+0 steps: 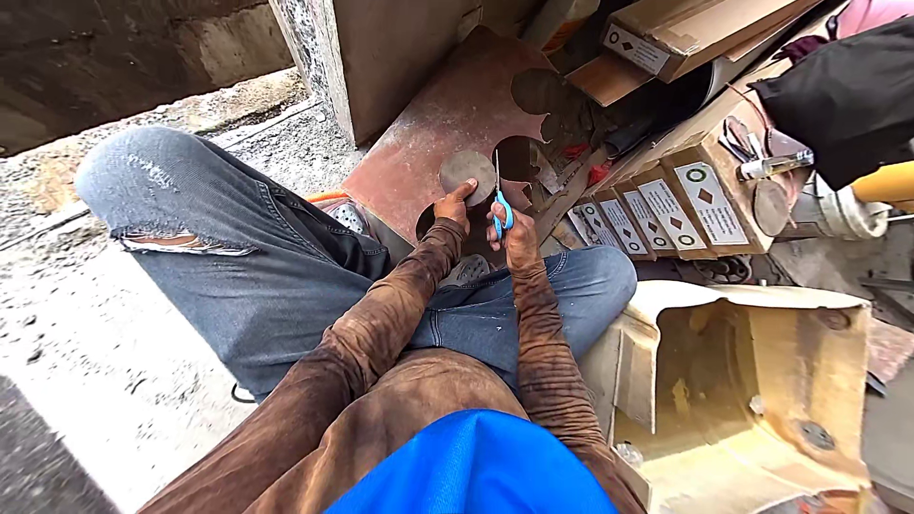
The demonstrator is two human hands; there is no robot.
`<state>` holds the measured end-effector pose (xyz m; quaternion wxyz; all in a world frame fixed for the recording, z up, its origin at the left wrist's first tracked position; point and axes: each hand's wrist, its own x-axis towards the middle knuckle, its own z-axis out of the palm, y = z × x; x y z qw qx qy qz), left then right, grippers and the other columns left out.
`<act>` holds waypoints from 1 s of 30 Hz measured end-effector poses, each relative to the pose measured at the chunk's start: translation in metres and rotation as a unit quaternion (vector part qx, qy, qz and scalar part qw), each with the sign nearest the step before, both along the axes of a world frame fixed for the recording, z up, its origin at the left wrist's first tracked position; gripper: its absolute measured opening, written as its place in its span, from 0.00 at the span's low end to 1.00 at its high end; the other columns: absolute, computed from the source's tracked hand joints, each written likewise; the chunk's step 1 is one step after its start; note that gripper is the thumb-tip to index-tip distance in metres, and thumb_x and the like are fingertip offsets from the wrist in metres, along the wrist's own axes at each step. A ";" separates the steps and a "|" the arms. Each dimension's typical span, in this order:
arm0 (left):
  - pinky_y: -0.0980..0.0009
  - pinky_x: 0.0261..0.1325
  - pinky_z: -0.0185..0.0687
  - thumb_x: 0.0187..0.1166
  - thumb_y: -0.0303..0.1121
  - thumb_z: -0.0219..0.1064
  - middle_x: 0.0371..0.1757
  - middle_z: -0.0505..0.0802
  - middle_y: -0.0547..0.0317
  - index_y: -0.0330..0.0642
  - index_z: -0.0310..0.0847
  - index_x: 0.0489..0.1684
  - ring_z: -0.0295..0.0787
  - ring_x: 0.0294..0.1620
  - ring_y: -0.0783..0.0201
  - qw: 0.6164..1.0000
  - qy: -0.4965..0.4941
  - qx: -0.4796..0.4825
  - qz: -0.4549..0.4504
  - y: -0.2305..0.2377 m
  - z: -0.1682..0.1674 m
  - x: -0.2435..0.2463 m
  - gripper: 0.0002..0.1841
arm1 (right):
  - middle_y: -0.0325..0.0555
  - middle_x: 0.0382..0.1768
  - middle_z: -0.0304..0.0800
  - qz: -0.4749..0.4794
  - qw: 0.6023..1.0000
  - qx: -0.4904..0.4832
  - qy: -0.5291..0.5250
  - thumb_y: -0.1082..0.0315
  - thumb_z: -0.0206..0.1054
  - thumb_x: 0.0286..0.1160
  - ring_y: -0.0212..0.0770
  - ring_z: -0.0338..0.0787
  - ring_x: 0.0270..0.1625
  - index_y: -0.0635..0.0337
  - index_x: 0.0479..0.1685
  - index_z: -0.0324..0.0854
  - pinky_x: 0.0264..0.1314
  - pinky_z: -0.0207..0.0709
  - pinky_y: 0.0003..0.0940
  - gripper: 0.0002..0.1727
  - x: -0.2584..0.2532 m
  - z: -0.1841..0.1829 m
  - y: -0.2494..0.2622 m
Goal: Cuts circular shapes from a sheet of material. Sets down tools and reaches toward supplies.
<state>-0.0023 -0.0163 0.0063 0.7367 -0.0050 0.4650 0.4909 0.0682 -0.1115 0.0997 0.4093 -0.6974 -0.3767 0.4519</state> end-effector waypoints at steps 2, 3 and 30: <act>0.57 0.55 0.90 0.71 0.23 0.76 0.50 0.92 0.40 0.25 0.79 0.58 0.92 0.48 0.53 1.000 -0.002 0.005 0.007 0.000 -0.004 0.000 0.19 | 0.35 0.13 0.78 -0.024 0.998 0.044 0.039 0.52 0.62 0.86 0.27 0.74 0.12 0.62 0.41 0.85 0.15 0.70 0.22 0.20 0.021 -0.056 0.003; 0.57 0.55 0.90 0.71 0.23 0.76 0.49 0.92 0.40 0.25 0.79 0.57 0.91 0.47 0.53 1.000 -0.001 0.004 0.007 -0.001 -0.006 0.001 0.18 | 0.35 0.13 0.78 -0.033 0.998 0.043 0.038 0.51 0.64 0.85 0.28 0.73 0.12 0.60 0.39 0.85 0.14 0.68 0.22 0.19 0.022 -0.063 0.002; 0.58 0.55 0.89 0.71 0.22 0.75 0.48 0.92 0.42 0.27 0.80 0.55 0.91 0.48 0.55 1.000 -0.007 0.014 -0.008 -0.006 -0.020 0.004 0.16 | 0.37 0.16 0.82 -0.045 0.994 0.037 0.096 0.50 0.61 0.87 0.29 0.78 0.14 0.62 0.43 0.84 0.15 0.72 0.22 0.22 0.029 -0.077 0.012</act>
